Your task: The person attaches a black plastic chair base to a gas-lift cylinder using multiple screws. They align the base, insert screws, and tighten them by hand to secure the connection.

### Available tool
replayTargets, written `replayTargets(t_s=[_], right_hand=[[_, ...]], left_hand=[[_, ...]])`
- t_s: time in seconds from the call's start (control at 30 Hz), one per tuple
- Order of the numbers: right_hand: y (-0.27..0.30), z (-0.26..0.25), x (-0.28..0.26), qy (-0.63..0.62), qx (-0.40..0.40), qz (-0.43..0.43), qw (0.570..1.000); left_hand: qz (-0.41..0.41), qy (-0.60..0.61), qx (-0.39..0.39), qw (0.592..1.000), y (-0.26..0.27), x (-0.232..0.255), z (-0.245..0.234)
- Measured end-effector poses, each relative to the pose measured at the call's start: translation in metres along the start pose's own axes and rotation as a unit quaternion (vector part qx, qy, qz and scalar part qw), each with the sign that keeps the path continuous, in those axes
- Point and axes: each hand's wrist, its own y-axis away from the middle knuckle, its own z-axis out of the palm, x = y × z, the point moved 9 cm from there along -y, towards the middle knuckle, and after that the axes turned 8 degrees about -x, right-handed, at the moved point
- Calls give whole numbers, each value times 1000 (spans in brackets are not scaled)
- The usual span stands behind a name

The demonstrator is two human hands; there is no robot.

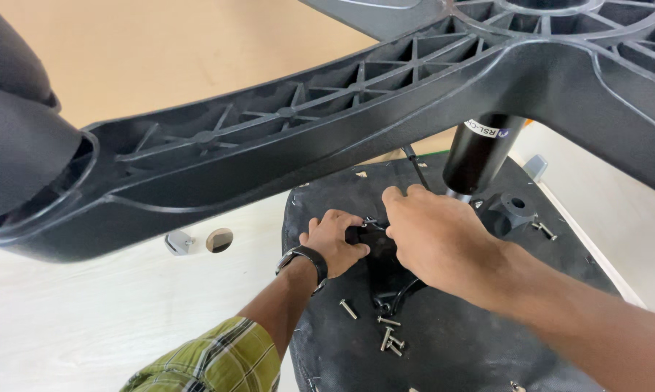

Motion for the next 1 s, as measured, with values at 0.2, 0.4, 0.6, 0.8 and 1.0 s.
replayTargets(t_s=[0.2,0.4,0.6,0.8,1.0], right_hand=[[-20,1,0,52,-94,49,993],[-26,-4,-6,86,-117,-5,989],[-33,-14,-14,68,-72,-78,992],[-34,-14,-9,-26,-56,-38,997],[-19,-12,17,-56,-86,122,987]], left_hand=[[46,-5,31,998,-9,5,-5],[97,-84,54,990,-19,21,-9],[123,-133,57,982,-23,33,-21],[137,-232,51,962,-32,44,-24],[151,-236,49,959,-38,50,-24]])
